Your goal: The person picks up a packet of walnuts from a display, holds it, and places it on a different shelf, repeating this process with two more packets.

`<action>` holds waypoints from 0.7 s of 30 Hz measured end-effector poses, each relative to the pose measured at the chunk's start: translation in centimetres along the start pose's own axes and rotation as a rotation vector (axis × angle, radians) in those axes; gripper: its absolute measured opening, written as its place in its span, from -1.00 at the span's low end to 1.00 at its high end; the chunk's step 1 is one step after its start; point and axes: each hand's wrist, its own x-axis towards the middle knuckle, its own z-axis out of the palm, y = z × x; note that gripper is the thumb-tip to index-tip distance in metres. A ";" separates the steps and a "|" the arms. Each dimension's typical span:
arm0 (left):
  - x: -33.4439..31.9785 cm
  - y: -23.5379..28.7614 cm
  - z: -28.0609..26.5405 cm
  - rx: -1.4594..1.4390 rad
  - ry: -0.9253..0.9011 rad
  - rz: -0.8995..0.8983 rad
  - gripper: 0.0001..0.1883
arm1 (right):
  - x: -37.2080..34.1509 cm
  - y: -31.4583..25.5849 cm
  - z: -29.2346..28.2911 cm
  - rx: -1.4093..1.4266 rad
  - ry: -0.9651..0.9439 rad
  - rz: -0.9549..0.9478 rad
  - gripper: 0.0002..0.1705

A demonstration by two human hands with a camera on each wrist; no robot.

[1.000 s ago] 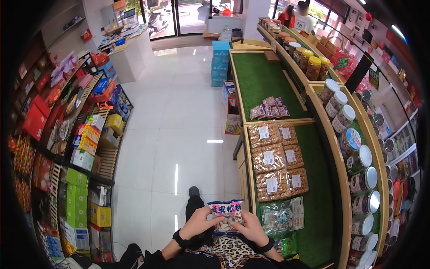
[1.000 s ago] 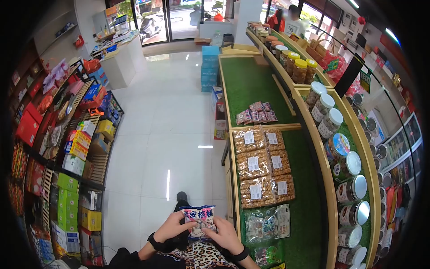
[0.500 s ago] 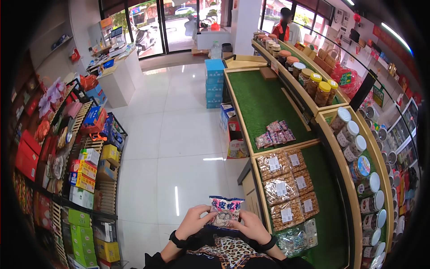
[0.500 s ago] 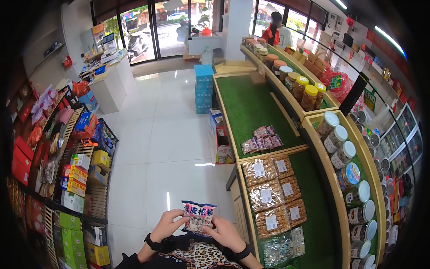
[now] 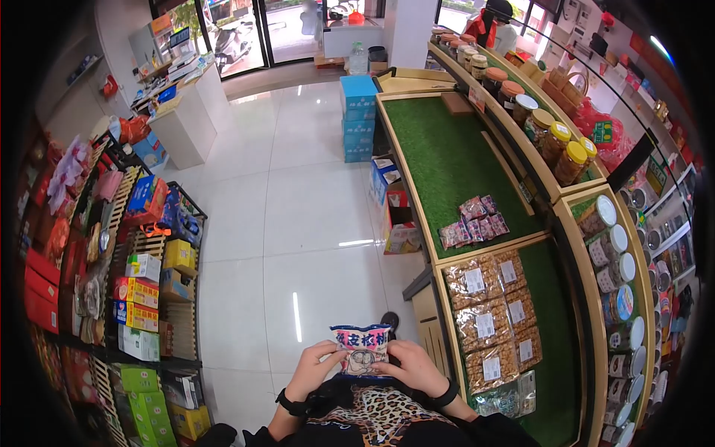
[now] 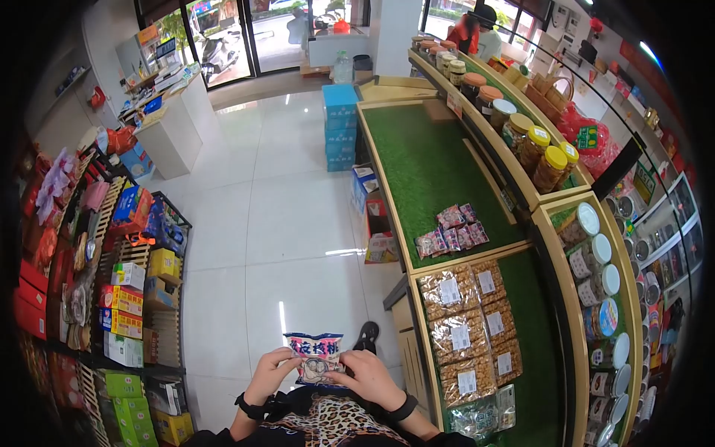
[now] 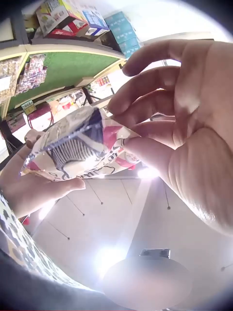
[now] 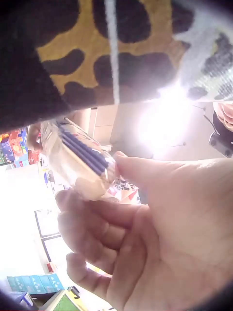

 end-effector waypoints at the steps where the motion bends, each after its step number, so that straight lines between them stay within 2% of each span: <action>1: 0.9 0.0 0.0 -0.020 0.021 0.012 -0.83 | 0.8 0.5 -0.4 0.003 0.000 -0.001 -0.60; 4: 4.3 0.4 0.0 -0.033 0.057 -0.014 -0.84 | 3.5 2.0 -1.8 0.072 0.072 -0.005 -0.62; 6: 7.3 0.8 0.1 0.015 0.050 -0.001 -0.83 | 5.1 3.0 -3.2 0.163 0.205 0.005 -0.65; 7: 8.6 1.2 0.3 0.052 0.044 0.001 -0.83 | 6.0 3.7 -4.3 0.167 0.215 0.001 -0.65; 9: 11.6 3.0 1.1 0.034 0.042 0.006 -0.83 | 8.2 5.3 -7.1 0.074 0.087 0.027 -0.68; 14: 19.8 5.3 3.0 -0.042 0.006 0.034 -0.81 | 12.4 9.1 -12.7 -0.006 0.208 -0.123 -0.71; 16: 22.6 6.4 4.5 0.013 0.060 0.107 -0.76 | 13.4 10.4 -14.7 -0.084 0.214 -0.075 -0.72; 18: 24.9 7.7 6.0 0.039 0.027 0.120 -0.74 | 13.8 12.0 -15.7 -0.066 0.235 -0.050 -0.72; 21: 27.5 8.4 8.2 0.064 -0.034 0.126 -0.75 | 13.3 13.5 -17.0 0.148 0.353 0.128 -0.71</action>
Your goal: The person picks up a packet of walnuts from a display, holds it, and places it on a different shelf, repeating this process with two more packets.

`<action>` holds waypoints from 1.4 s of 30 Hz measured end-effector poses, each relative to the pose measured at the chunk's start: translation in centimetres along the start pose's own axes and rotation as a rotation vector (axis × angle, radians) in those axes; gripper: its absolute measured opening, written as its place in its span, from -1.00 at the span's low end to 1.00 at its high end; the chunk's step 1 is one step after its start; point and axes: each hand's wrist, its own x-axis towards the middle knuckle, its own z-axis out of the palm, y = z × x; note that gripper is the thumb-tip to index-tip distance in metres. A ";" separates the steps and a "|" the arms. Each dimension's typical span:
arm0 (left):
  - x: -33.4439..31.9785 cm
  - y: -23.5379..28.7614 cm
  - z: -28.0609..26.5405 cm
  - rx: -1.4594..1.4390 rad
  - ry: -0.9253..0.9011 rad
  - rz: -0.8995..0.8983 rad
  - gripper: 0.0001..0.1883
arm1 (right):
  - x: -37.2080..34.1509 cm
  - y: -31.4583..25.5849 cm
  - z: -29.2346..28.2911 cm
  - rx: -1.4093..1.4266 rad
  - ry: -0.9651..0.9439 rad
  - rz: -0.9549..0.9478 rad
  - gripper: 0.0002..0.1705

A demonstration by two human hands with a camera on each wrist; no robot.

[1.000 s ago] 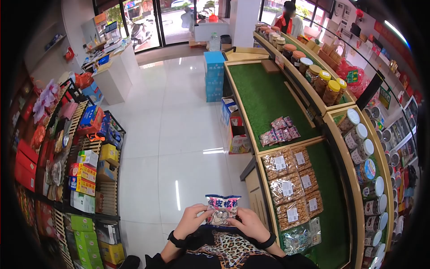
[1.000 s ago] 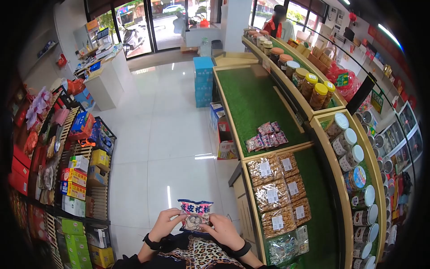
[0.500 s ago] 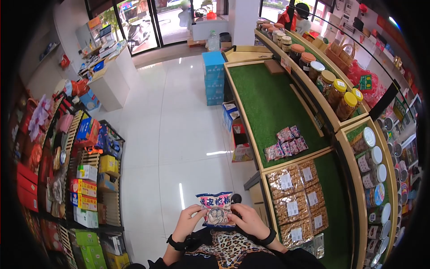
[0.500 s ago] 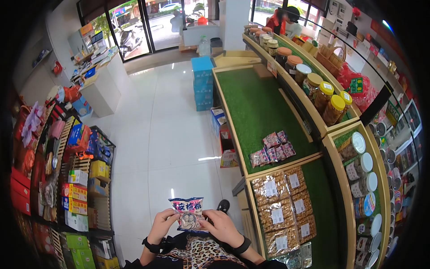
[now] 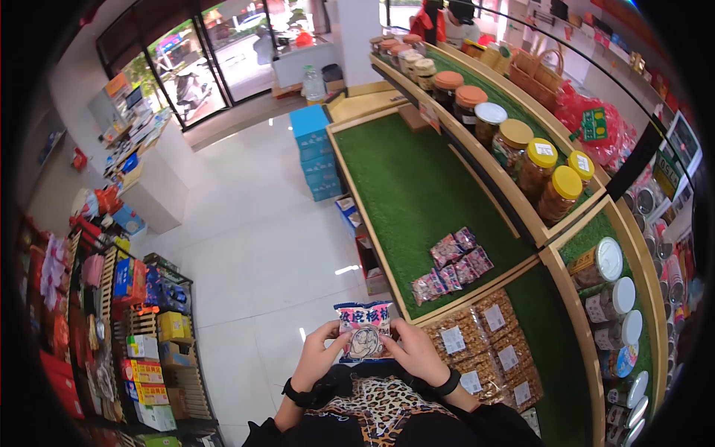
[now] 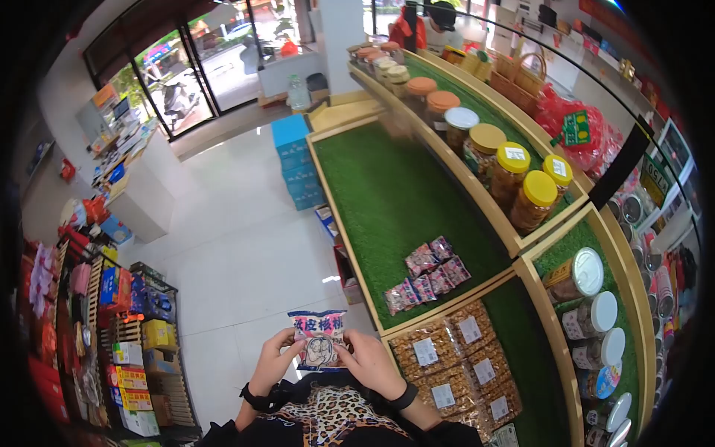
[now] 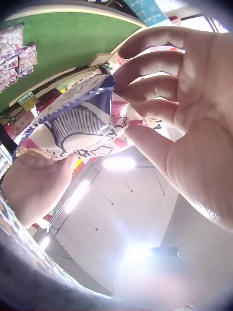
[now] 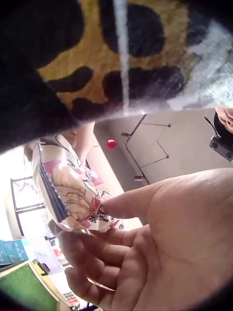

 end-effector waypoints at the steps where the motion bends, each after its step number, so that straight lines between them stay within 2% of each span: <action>1: 0.9 -0.3 0.6 -0.006 -0.026 -0.007 -0.75 | -0.2 0.4 -0.6 -0.005 0.014 0.023 -0.71; 4: 4.2 -1.3 2.4 0.002 -0.179 -0.081 -0.74 | -0.6 1.4 -2.3 -0.012 0.058 0.171 -0.71; 8: 8.9 -1.3 4.8 0.072 -0.385 -0.032 -0.71 | -1.2 3.8 -3.3 -0.085 0.255 0.264 -0.70; 11: 12.7 -0.4 6.5 0.111 -0.534 0.008 -0.69 | -0.8 4.0 -4.4 -0.034 0.334 0.391 -0.71; 18: 22.6 -0.2 9.6 0.159 -0.813 0.049 -0.67 | 3.3 4.8 -4.9 -0.064 0.572 0.563 -0.70; 20: 26.2 -0.6 10.4 0.195 -0.909 0.076 -0.66 | 4.9 5.7 -4.7 -0.207 0.629 0.471 -0.67; 22: 29.3 -0.4 10.7 0.254 -1.030 0.060 -0.64 | 6.7 6.1 -4.6 -0.119 0.674 0.569 -0.64; 23: 30.6 -0.6 11.0 0.258 -1.055 0.051 -0.64 | 7.7 6.4 -4.2 -0.017 0.706 0.647 -0.62; 25: 32.7 -2.2 11.7 0.057 -1.100 -0.133 -0.56 | 9.2 8.1 -3.5 0.149 0.760 0.719 -0.55; 26: 33.6 -3.3 11.8 0.032 -1.102 -0.158 -0.45 | 10.0 9.0 -3.4 0.308 0.784 0.764 -0.52; 27: 34.5 -4.2 12.0 0.048 -1.137 -0.174 -0.45 | 10.8 10.1 -3.2 0.465 0.812 0.801 -0.49; 28: 35.3 -5.0 12.4 0.018 -1.147 -0.205 -0.41 | 11.2 12.3 -2.3 0.546 0.882 0.699 -0.44; 29: 36.0 -6.2 12.8 -0.015 -1.152 -0.240 -0.38 | 11.7 14.4 -1.6 0.556 0.905 0.724 -0.44; 31: 37.8 -9.7 13.6 0.011 -1.203 -0.277 -0.33 | 12.6 18.0 -0.6 0.762 0.870 0.760 -0.39; 32: 38.7 -10.3 14.2 -0.031 -1.189 -0.375 -0.31 | 13.3 19.5 -0.4 0.819 0.864 0.801 -0.36; 34: 40.4 -12.1 15.5 -0.007 -1.135 -0.515 -0.25 | 15.1 20.8 -1.3 0.889 0.871 0.811 -0.37; 37: 42.5 -15.1 17.8 -0.033 -1.129 -0.573 -0.26 | 16.6 24.3 -1.2 0.987 0.868 0.840 -0.39; 39: 43.4 -16.9 19.4 -0.055 -1.154 -0.576 -0.24 | 17.5 27.0 -0.4 0.954 0.997 0.899 -0.40; 40: 43.7 -18.2 20.4 -0.069 -1.151 -0.554 -0.23 | 18.1 27.0 -1.2 0.913 0.999 0.993 -0.38; 42: 44.1 -21.7 22.3 -0.083 -1.165 -0.486 -0.18 | 18.6 28.5 -1.8 0.899 1.027 1.017 -0.37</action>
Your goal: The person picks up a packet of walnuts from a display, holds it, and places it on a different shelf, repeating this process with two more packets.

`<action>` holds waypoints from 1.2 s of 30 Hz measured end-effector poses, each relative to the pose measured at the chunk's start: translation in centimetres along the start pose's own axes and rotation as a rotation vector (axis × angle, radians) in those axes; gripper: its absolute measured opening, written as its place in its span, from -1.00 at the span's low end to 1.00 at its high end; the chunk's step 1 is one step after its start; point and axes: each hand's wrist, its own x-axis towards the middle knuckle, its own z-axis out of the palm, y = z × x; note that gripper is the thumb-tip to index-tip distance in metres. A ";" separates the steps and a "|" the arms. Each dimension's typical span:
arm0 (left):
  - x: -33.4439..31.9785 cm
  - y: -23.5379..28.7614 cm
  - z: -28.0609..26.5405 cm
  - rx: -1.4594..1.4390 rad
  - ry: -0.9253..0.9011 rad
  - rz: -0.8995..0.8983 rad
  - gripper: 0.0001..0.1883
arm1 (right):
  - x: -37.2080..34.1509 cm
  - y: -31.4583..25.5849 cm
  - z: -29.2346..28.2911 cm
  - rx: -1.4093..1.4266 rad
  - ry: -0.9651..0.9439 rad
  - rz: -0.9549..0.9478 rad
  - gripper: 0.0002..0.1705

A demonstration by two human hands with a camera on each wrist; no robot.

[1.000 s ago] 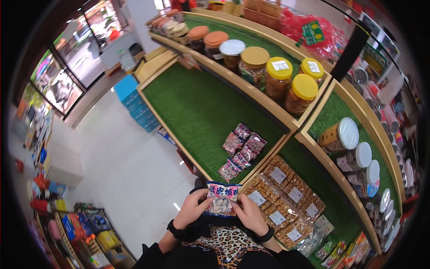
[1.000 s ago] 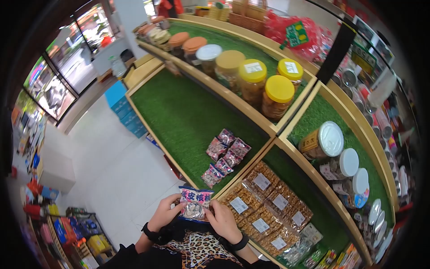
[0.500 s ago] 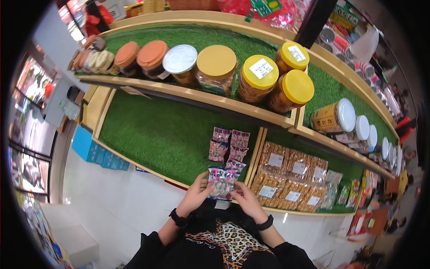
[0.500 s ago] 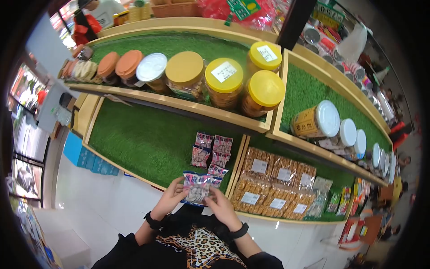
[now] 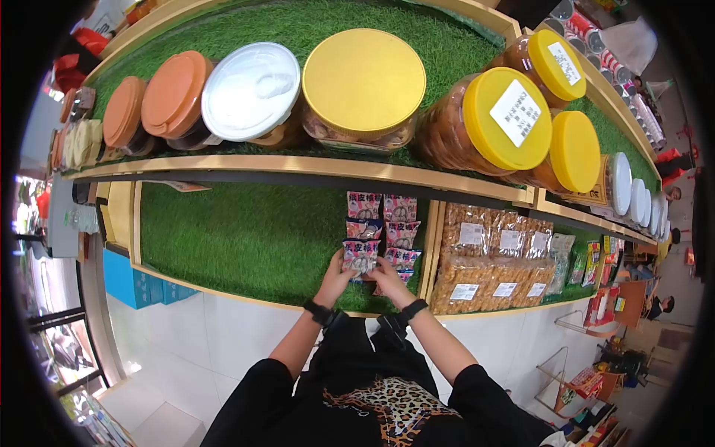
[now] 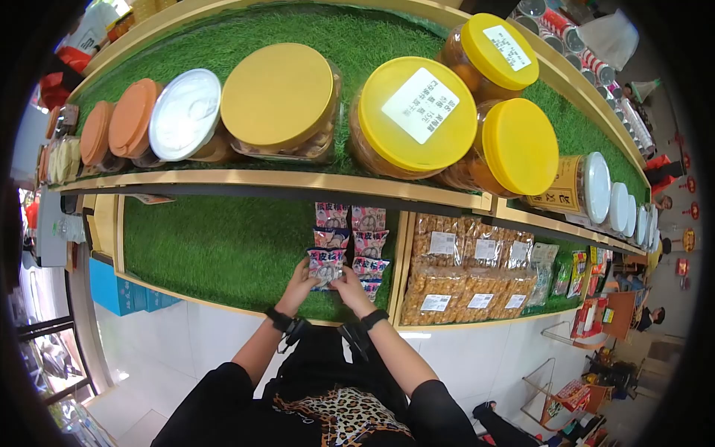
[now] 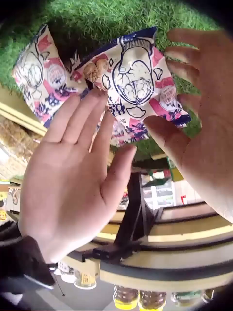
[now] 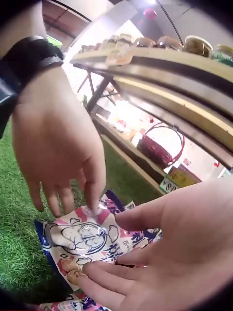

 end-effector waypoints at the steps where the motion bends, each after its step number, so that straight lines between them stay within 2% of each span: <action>1: 1.1 -1.0 -0.1 0.003 -0.005 -0.012 -0.18 | 0.7 0.1 0.1 -0.013 0.026 0.001 -0.36; 3: 2.7 -2.2 0.2 0.150 0.004 -0.032 -0.15 | 2.1 0.5 -0.1 0.017 0.046 0.044 -0.30; 5: 3.1 -2.3 0.6 0.113 -0.014 -0.097 -0.12 | 3.2 1.1 -0.6 0.079 -0.050 0.057 -0.22; 7: 3.3 -3.2 0.5 -0.013 -0.013 -0.068 -0.11 | 2.4 0.7 -0.5 0.065 -0.053 0.072 -0.25; 11: 2.6 -3.9 -0.2 -0.052 -0.048 -0.037 -0.11 | 0.7 1.8 -1.1 0.096 0.119 0.056 -0.36; 13: 1.8 -3.7 -0.3 0.055 -0.001 -0.092 -0.12 | -0.8 2.3 -2.7 0.050 0.037 0.017 -0.38; 14: 1.0 -2.8 -0.1 0.018 -0.013 -0.122 -0.11 | -1.9 2.6 -3.5 0.056 0.028 -0.058 -0.49; 17: -0.5 -0.7 0.3 0.183 0.032 -0.158 -0.11 | -7.0 1.9 -6.4 0.049 0.048 -0.204 -0.57; 19: -1.6 -0.2 0.6 0.234 0.021 -0.114 -0.14 | -10.1 3.2 -8.7 0.038 0.111 -0.272 -0.59; 21: -2.0 -0.7 0.7 0.353 0.073 -0.021 -0.22 | -14.2 3.2 -10.7 -0.049 0.332 -0.314 -0.62; 23: -3.6 1.4 3.1 0.416 0.100 -0.009 -0.30 | -18.2 4.4 -12.6 -0.058 0.432 -0.361 -0.62; 24: -3.2 -0.2 3.1 0.356 0.086 0.108 -0.36 | -20.3 5.2 -13.5 -0.073 0.500 -0.378 -0.61; 27: -5.7 1.3 7.8 0.406 0.086 0.259 -0.41 | -26.8 7.6 -15.3 -0.117 0.634 -0.341 -0.60; 28: -6.1 1.1 9.2 0.414 0.042 0.277 -0.41 | -28.8 8.6 -15.7 -0.134 0.677 -0.356 -0.61; 30: -7.2 0.5 12.1 0.519 -0.034 0.421 -0.47 | -32.8 10.7 -16.3 -0.113 0.758 -0.367 -0.62; 31: -8.7 1.2 14.5 0.524 -0.067 0.434 -0.47 | -34.6 11.8 -16.5 -0.111 0.795 -0.366 -0.64; 33: -12.6 2.5 20.1 0.441 -0.201 0.342 -0.54 | -37.9 14.4 -17.0 -0.102 0.871 -0.373 -0.66; 34: -13.4 1.4 21.7 0.436 -0.255 0.368 -0.57 | -39.5 15.7 -17.2 -0.097 0.904 -0.369 -0.66; 35: -14.5 0.7 23.5 0.488 -0.304 0.485 -0.61 | -41.1 17.0 -17.4 -0.090 0.939 -0.364 -0.66; 36: -15.7 0.1 25.4 0.494 -0.355 0.499 -0.63 | -42.8 17.9 -17.4 -0.100 0.984 -0.362 -0.66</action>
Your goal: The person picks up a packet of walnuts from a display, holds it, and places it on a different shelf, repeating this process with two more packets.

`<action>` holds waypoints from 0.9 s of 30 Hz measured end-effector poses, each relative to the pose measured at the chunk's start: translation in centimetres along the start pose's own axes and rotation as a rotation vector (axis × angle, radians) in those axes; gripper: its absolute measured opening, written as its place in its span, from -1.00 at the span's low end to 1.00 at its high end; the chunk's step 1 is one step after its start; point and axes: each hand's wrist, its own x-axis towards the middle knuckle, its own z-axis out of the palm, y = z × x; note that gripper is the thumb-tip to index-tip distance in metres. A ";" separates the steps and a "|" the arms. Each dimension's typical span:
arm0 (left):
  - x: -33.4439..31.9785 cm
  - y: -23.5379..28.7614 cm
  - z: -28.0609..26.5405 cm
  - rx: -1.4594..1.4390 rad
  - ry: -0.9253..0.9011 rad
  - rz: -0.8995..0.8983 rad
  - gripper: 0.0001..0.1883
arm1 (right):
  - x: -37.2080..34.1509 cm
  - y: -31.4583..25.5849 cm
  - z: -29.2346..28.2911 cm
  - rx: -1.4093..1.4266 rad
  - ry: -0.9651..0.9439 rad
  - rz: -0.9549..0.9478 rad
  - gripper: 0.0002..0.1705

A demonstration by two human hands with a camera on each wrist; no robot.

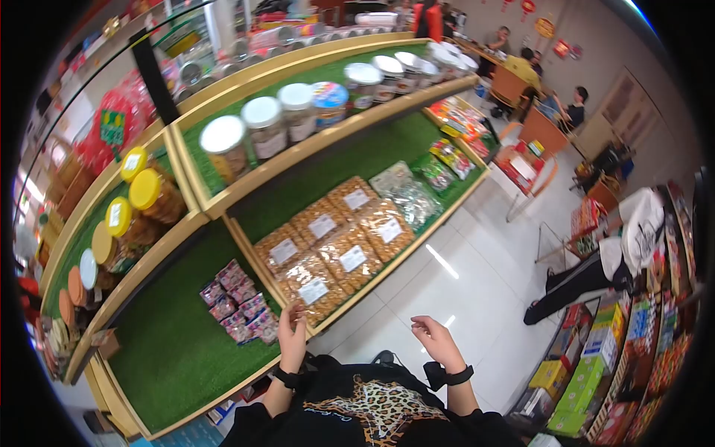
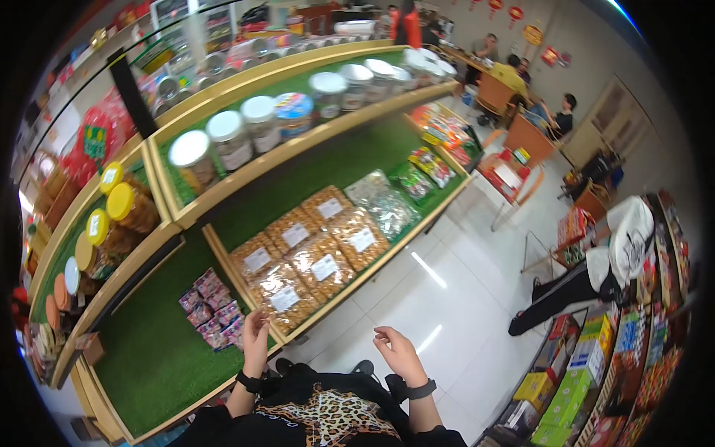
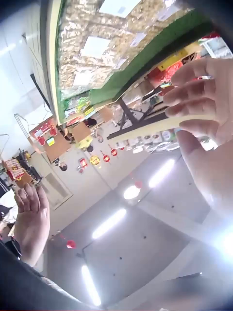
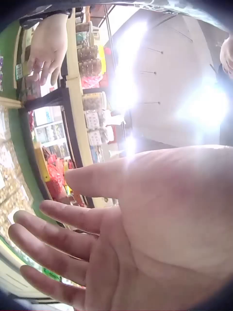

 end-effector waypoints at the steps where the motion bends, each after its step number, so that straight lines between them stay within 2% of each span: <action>1: -0.5 1.3 2.2 -0.003 -0.050 0.023 -0.64 | -1.1 0.8 -1.5 0.012 0.031 0.013 -0.66; 3: -1.9 4.1 6.4 0.055 -0.130 0.055 -0.67 | -3.5 2.4 -4.2 -0.022 0.092 0.049 -0.66; 5: -3.0 6.2 9.9 0.244 -0.349 0.274 -0.67 | -6.2 3.6 -6.6 -0.011 0.191 0.090 -0.66; 7: -3.8 7.2 13.2 0.279 -0.476 0.329 -0.66 | -8.6 5.1 -8.7 -0.011 0.285 0.127 -0.66; 9: -4.3 7.7 16.3 0.353 -0.739 0.487 -0.65 | -10.9 6.8 -10.2 0.025 0.397 0.161 -0.68; 10: -4.6 8.5 17.8 0.330 -0.812 0.516 -0.67 | -11.9 7.5 -10.9 0.028 0.416 0.172 -0.68; 11: -4.9 9.1 19.2 0.329 -0.833 0.520 -0.67 | -12.9 8.3 -11.3 0.049 0.458 0.205 -0.69; 13: -5.4 10.3 21.7 0.328 -0.991 0.591 -0.70 | -14.3 9.4 -12.0 0.086 0.511 0.253 -0.70; 17: -5.9 12.2 25.2 0.356 -1.141 0.671 -0.74 | -16.0 10.6 -12.1 0.152 0.622 0.292 -0.72; 21: -5.3 13.8 28.0 0.373 -1.237 0.596 -0.77 | -15.4 11.3 -12.3 0.257 0.676 0.321 -0.74; 23: -4.6 13.8 29.4 0.236 -1.217 0.485 -0.78 | -14.3 11.4 -13.3 0.246 0.682 0.312 -0.75; 24: -4.1 13.8 30.2 0.232 -1.222 0.491 -0.78 | -13.7 11.4 -13.9 0.231 0.679 0.298 -0.77; 26: -2.7 13.9 31.7 0.178 -1.228 0.354 -0.78 | -12.0 11.4 -15.4 0.215 0.703 0.286 -0.77; 27: -1.8 14.0 32.6 0.172 -1.229 0.363 -0.78 | -10.9 11.5 -16.2 0.200 0.719 0.275 -0.78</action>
